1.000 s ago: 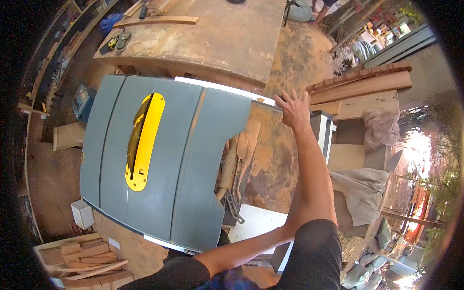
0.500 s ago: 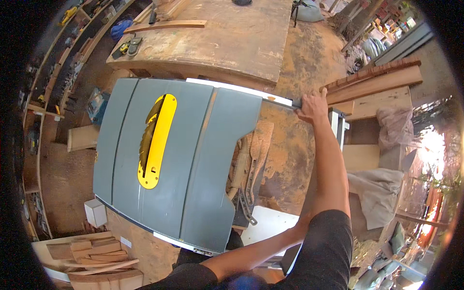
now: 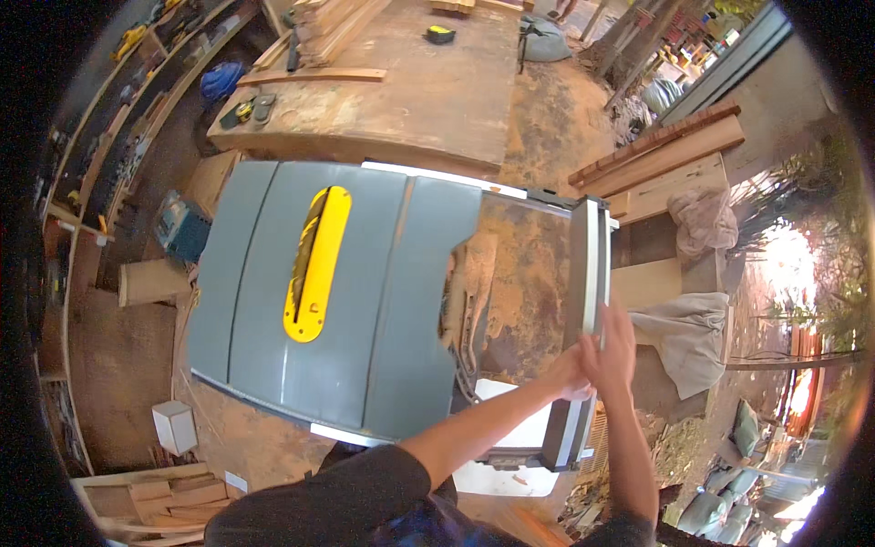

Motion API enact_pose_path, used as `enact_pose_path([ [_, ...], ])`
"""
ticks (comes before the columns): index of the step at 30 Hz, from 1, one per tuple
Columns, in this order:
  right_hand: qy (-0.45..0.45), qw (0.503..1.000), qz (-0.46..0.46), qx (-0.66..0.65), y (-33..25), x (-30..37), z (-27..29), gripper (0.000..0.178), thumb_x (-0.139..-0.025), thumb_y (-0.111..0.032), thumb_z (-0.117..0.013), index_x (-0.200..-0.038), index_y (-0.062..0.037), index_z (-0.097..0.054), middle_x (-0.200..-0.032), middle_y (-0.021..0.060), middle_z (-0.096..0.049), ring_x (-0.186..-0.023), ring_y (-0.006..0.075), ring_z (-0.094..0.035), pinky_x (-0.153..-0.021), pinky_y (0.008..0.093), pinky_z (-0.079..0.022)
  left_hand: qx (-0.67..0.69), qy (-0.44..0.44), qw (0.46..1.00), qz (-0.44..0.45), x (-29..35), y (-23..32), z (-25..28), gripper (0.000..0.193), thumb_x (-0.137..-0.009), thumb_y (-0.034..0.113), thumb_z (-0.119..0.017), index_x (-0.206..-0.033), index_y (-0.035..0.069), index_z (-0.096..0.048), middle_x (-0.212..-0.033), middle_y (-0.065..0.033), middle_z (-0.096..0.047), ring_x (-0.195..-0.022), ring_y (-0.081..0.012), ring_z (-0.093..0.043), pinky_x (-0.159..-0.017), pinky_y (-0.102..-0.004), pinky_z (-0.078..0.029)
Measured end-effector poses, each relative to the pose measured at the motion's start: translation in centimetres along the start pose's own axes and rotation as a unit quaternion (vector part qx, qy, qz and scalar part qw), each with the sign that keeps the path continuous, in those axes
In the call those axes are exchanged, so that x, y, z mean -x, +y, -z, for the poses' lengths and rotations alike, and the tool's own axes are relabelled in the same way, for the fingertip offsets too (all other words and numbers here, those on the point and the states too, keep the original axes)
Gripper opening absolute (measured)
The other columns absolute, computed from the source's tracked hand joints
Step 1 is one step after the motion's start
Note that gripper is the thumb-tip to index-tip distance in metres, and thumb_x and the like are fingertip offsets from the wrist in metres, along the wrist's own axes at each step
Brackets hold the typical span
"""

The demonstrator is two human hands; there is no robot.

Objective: Adjusting the fence and measuring the table saw for woodworking.

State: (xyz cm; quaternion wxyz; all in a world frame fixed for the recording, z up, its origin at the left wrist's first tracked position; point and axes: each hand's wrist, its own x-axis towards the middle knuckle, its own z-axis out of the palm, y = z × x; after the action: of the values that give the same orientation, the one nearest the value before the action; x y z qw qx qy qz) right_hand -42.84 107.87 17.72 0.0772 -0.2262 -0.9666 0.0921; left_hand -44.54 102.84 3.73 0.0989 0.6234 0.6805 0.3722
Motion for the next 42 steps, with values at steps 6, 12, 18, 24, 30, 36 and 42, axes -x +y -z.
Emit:
enact_pose_path([
  [6,-0.052,0.916,-0.315,-0.244,0.9,19.0,-3.8,0.075,-0.092,-0.037,-0.068,-0.151,0.0004,-0.042,-0.149,0.0252,-0.050,-0.139,0.0374,-0.049,-0.114,0.0438,-0.038,0.037,-0.018,0.992,-0.119,1.2,1.2,3.6,0.026,-0.084,0.032,-0.062,-0.072,0.016,-0.079,-0.086,-0.0063,-0.073,-0.102,-0.0238,-0.064,-0.121,-0.0504,-0.026],
  [12,-0.050,0.889,-0.413,-0.192,-14.2,16.2,-4.9,0.091,-0.082,-0.049,-0.075,-0.152,0.0002,-0.042,-0.138,0.0275,-0.060,-0.130,0.0389,-0.057,-0.107,0.0431,-0.044,0.051,0.058,0.990,-0.115,9.3,-2.7,11.8,0.019,-0.078,0.023,-0.064,-0.067,0.014,-0.076,-0.077,-0.0046,-0.070,-0.094,-0.0234,-0.065,-0.120,-0.0487,-0.032],
  [18,-0.110,0.920,-0.351,-0.138,-28.3,14.6,-8.6,0.103,-0.082,-0.063,-0.071,-0.150,0.0084,-0.040,-0.139,0.0343,-0.056,-0.131,0.0474,-0.053,-0.109,0.0473,-0.043,-0.020,0.009,0.996,-0.087,21.1,-8.8,23.3,0.016,-0.080,0.026,-0.070,-0.082,0.011,-0.077,-0.094,-0.0073,-0.072,-0.105,-0.0281,-0.064,-0.117,-0.0505,-0.036],
  [24,0.097,0.949,-0.139,-0.266,-41.5,19.2,-6.6,0.058,-0.091,-0.024,-0.074,-0.140,0.0011,-0.056,-0.131,0.0192,-0.065,-0.117,0.0304,-0.064,-0.103,0.0427,-0.049,-0.045,0.181,0.980,-0.068,36.2,-11.3,34.4,0.036,-0.087,0.031,-0.073,-0.119,0.013,-0.071,-0.137,-0.0110,-0.061,-0.130,-0.0340,-0.054,-0.114,-0.0522,-0.039],
  [30,-0.318,0.788,-0.045,-0.525,-49.0,29.3,-18.0,0.038,-0.096,-0.022,-0.072,-0.129,-0.0052,-0.068,-0.112,0.0138,-0.073,-0.104,0.0199,-0.068,-0.091,0.0333,-0.053,-0.220,0.278,0.926,0.131,52.9,-20.9,45.3,0.033,-0.085,0.018,-0.074,-0.117,0.009,-0.071,-0.130,-0.0144,-0.063,-0.124,-0.0360,-0.056,-0.105,-0.0503,-0.044],
  [36,-0.139,0.873,-0.277,-0.376,-37.6,40.2,-45.6,0.053,-0.092,-0.038,-0.069,-0.132,-0.0042,-0.063,-0.127,0.0230,-0.068,-0.119,0.0311,-0.065,-0.100,0.0437,-0.050,-0.291,0.152,0.928,0.179,50.5,-20.2,43.0,0.058,-0.090,0.043,-0.068,-0.137,0.009,-0.061,-0.148,-0.0152,-0.052,-0.139,-0.0338,-0.045,-0.114,-0.0518,-0.034],
  [42,-0.009,0.931,-0.268,-0.248,-41.8,31.8,-56.5,0.057,-0.097,-0.052,-0.055,-0.134,-0.0095,-0.061,-0.125,0.0180,-0.066,-0.112,0.0384,-0.062,-0.103,0.0475,-0.050,-0.296,0.124,0.917,0.239,52.5,-21.4,44.2,0.063,-0.090,0.046,-0.069,-0.141,0.011,-0.059,-0.155,-0.0155,-0.047,-0.146,-0.0346,-0.039,-0.119,-0.0536,-0.028],
])
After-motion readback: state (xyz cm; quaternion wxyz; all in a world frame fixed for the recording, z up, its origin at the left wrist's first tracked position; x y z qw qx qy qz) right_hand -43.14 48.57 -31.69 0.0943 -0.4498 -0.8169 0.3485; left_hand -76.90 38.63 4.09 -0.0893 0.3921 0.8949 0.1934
